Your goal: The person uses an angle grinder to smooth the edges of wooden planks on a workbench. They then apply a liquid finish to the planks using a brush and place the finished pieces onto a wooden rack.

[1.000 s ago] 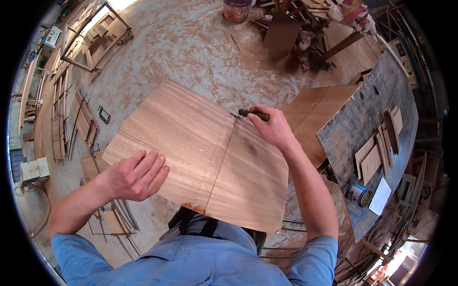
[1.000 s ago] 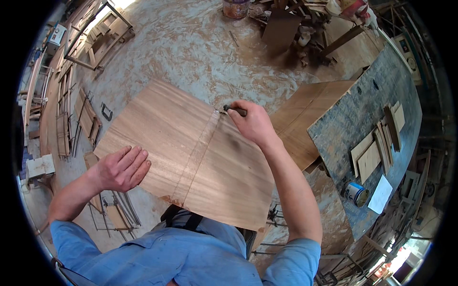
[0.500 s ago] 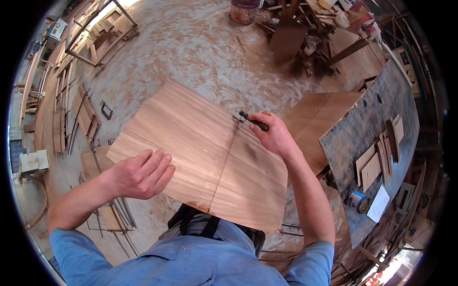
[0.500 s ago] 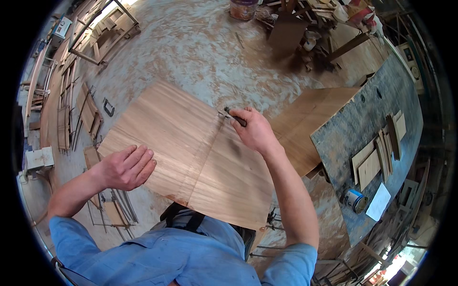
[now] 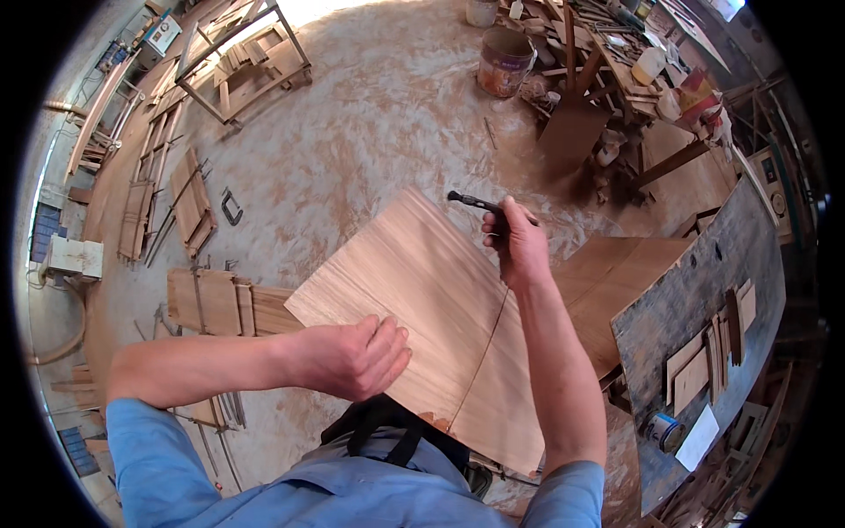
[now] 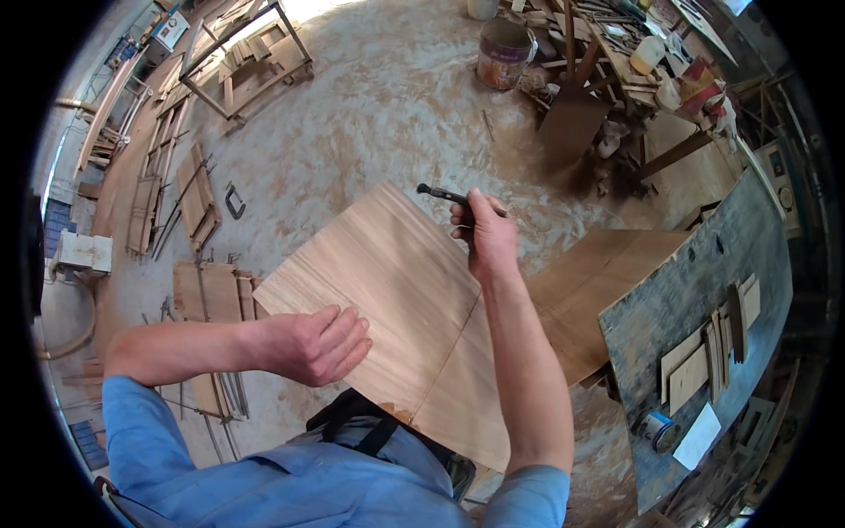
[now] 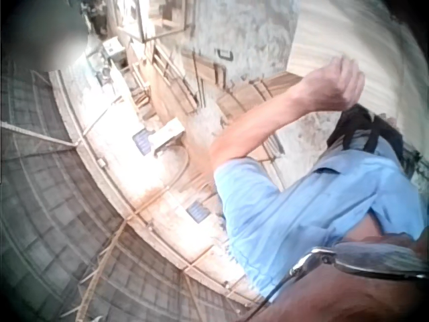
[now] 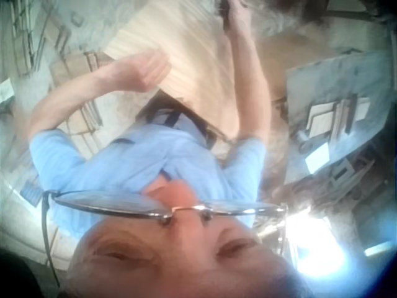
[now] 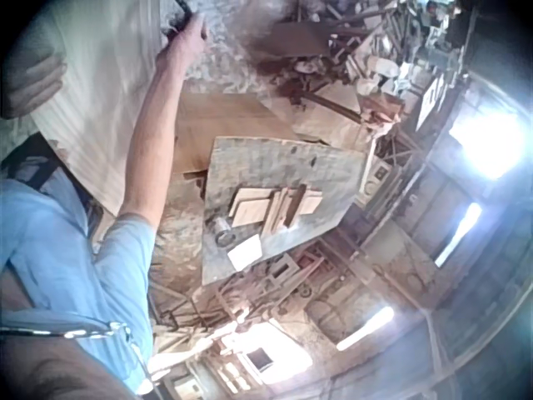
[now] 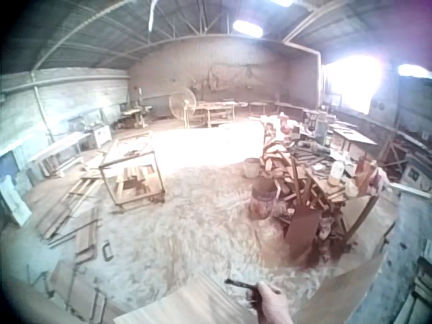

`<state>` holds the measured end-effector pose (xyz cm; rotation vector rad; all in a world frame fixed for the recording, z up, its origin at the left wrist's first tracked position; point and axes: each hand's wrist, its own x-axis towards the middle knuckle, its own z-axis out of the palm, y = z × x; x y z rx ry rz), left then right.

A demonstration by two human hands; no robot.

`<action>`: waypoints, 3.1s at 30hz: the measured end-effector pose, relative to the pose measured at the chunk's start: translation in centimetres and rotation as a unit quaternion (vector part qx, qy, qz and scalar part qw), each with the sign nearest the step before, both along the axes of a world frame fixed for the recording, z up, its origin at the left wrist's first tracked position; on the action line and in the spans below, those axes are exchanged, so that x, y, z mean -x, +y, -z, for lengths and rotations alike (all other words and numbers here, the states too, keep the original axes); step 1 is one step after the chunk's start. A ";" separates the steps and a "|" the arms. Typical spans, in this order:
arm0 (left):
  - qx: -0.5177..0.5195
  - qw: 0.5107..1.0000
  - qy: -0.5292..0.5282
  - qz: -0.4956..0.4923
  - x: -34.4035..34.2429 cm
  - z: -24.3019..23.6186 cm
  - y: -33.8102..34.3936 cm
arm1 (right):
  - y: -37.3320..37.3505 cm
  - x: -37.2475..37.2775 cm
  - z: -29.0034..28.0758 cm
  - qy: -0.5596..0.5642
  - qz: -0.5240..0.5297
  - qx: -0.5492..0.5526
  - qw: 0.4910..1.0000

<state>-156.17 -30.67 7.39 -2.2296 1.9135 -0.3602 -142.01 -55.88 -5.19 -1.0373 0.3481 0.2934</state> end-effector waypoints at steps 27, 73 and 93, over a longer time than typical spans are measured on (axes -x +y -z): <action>0.052 0.998 0.017 -0.016 -1.2 1.8 -0.7 | 4.2 1.6 -5.8 -0.170 -0.085 0.194 0.962; -0.027 0.758 0.305 -0.575 4.0 19.6 12.5 | -42.6 40.4 -11.8 0.074 0.520 0.461 0.715; -0.158 0.465 0.332 -0.806 11.1 20.0 12.7 | -46.1 34.8 -10.6 0.185 0.453 0.555 0.673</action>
